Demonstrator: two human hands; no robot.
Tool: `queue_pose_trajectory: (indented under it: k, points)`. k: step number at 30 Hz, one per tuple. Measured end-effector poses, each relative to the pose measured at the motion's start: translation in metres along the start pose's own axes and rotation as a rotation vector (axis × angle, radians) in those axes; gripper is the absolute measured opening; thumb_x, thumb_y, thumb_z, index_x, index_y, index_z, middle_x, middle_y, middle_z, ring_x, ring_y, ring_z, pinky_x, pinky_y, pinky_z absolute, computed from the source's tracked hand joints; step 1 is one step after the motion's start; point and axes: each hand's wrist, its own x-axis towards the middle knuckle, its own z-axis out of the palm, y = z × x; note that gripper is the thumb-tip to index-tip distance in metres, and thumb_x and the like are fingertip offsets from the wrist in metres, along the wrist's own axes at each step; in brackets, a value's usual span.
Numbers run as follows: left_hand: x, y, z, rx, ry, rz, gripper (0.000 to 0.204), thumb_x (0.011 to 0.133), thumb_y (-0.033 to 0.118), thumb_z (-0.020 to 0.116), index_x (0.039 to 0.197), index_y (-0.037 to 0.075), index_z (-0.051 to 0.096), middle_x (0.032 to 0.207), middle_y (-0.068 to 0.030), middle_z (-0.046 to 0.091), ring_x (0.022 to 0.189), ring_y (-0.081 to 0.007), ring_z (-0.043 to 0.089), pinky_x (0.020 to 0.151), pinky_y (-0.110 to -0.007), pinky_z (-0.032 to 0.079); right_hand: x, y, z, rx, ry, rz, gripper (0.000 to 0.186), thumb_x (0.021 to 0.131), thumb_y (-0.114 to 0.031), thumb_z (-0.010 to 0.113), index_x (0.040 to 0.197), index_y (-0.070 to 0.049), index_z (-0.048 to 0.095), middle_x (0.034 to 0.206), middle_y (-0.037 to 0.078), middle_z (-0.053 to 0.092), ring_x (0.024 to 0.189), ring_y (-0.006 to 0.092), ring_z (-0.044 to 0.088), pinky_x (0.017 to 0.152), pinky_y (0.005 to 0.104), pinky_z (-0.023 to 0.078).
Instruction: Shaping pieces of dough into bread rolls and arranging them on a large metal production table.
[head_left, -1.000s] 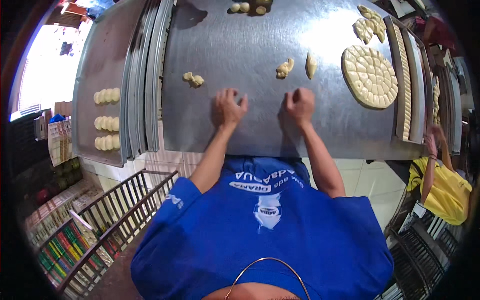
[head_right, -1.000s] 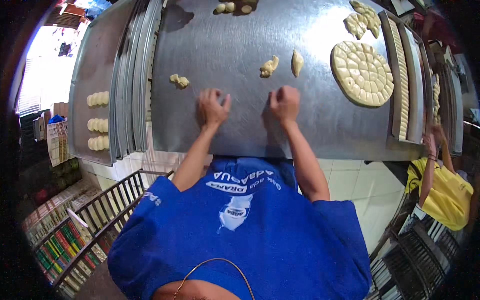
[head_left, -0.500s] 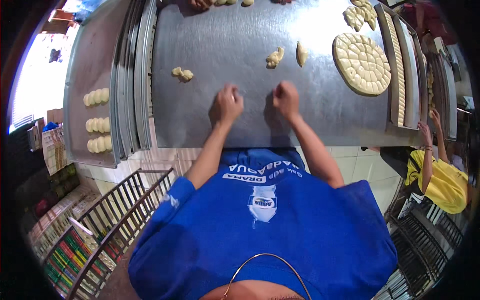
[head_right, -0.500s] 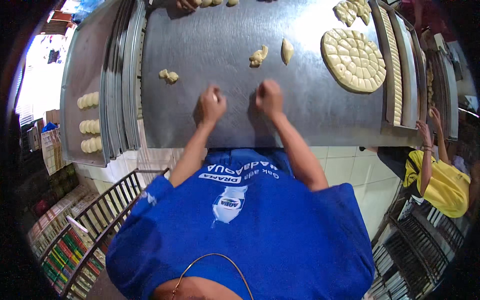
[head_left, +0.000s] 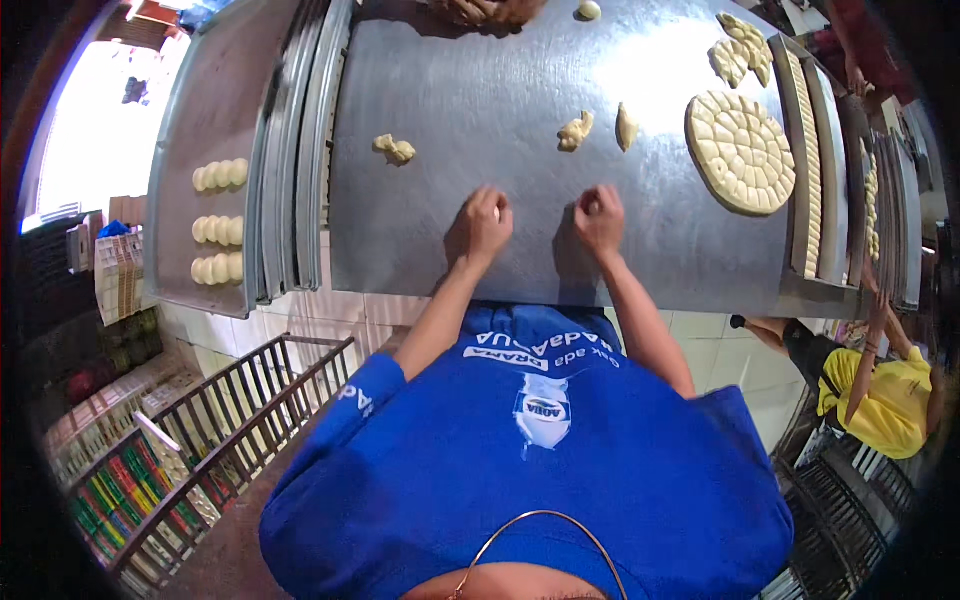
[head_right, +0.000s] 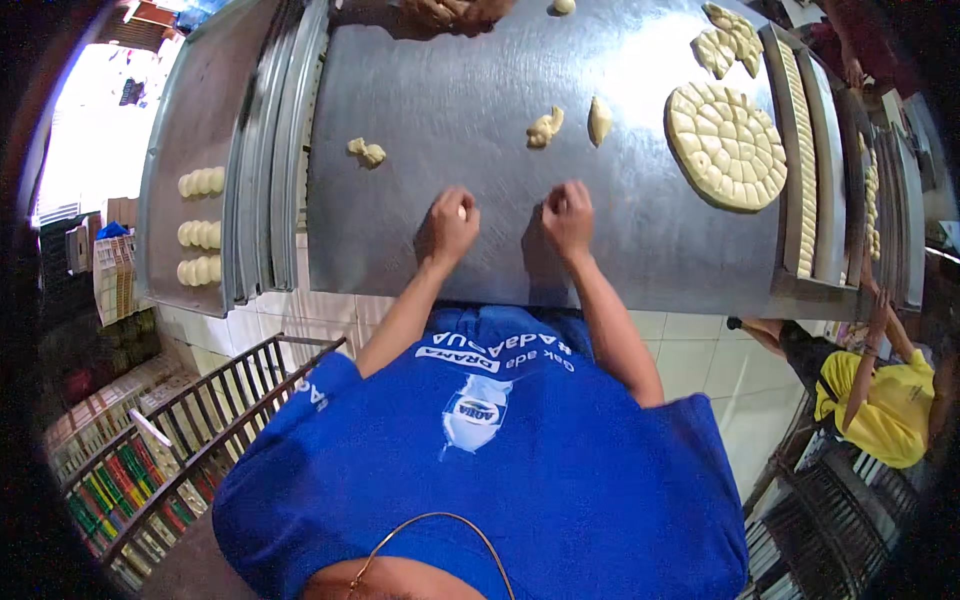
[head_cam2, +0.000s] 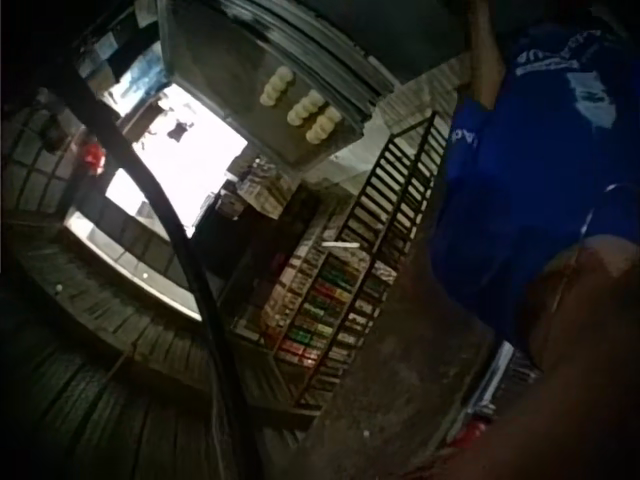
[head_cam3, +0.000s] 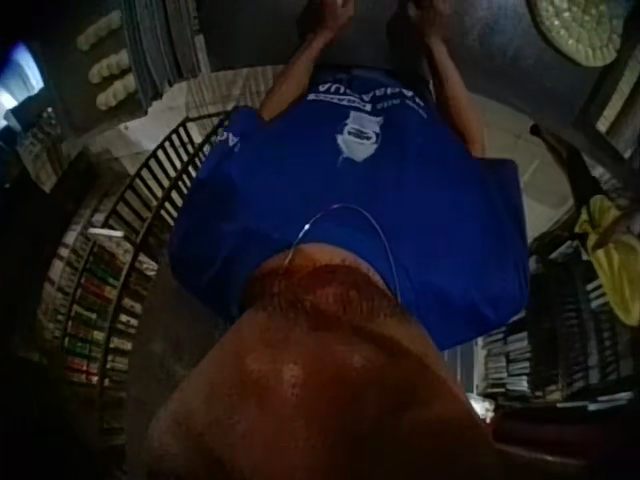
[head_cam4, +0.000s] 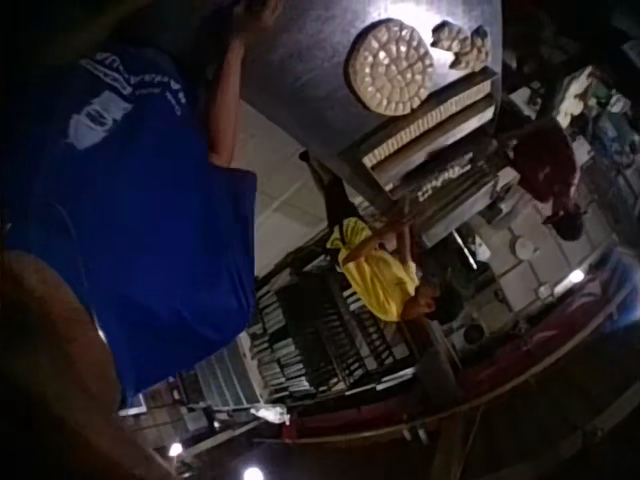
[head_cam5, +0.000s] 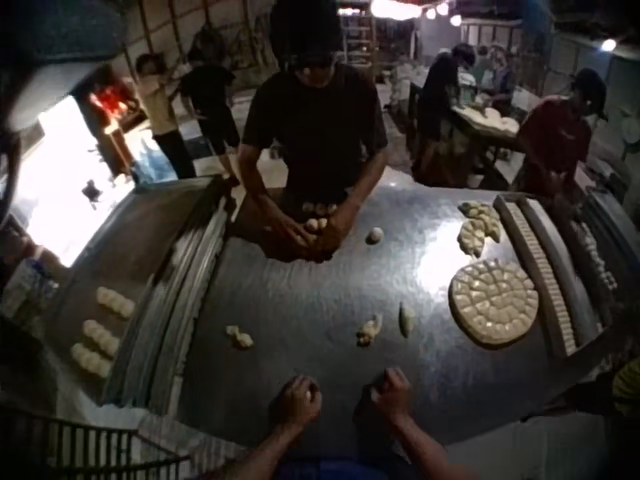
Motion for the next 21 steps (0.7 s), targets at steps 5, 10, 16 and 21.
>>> queue_pose_trajectory:
  k: [5, 10, 16, 21]
  points:
    - [-0.026, 0.019, -0.043, -0.02, 0.098, -0.034, 0.032, 0.076, 0.002, 0.07, 0.107, 0.01, 0.069, 0.101, -0.0104, 0.061, 0.083, -0.0316, 0.061, 0.076, -0.038, 0.052, -0.032, 0.001, -0.04, -0.163, -0.022, 0.069, 0.033, 0.073, -0.005, 0.07, 0.106, -0.006, 0.067, 0.102, 0.012, 0.063, 0.086, 0.0302, 0.062, 0.078, 0.036, 0.051]
    - [-0.002, 0.061, -0.017, -0.217, -0.131, -0.013, 0.056, 0.077, 0.004, 0.073, 0.131, 0.01, 0.059, 0.107, -0.0136, 0.063, 0.088, -0.0312, 0.063, 0.083, -0.04, 0.053, -0.025, -0.04, -0.017, 0.173, -0.117, -0.032, 0.047, 0.072, -0.002, 0.071, 0.118, -0.006, 0.063, 0.108, 0.011, 0.063, 0.095, 0.0304, 0.061, 0.084, 0.0393, 0.051]
    - [0.026, 0.037, -0.053, -0.058, -0.175, -0.191, 0.067, 0.076, 0.016, 0.076, 0.138, 0.006, 0.053, 0.136, -0.0164, 0.057, 0.12, -0.034, 0.058, 0.103, -0.041, 0.047, -0.028, -0.034, -0.039, 0.168, 0.004, 0.075, 0.042, 0.076, -0.002, 0.07, 0.116, -0.005, 0.064, 0.111, 0.011, 0.064, 0.09, 0.025, 0.064, 0.078, 0.0325, 0.053]
    - [0.098, -0.119, -0.119, 0.251, 0.3, -0.499, 0.075, 0.086, 0.034, 0.074, 0.146, 0.0, 0.044, 0.132, -0.0239, 0.058, 0.115, -0.0375, 0.06, 0.096, -0.042, 0.049, -0.05, -0.006, -0.056, 0.19, 0.091, 0.18, 0.017, 0.081, 0.003, 0.065, 0.097, -0.003, 0.067, 0.11, 0.007, 0.061, 0.078, 0.0176, 0.061, 0.068, 0.0261, 0.051]
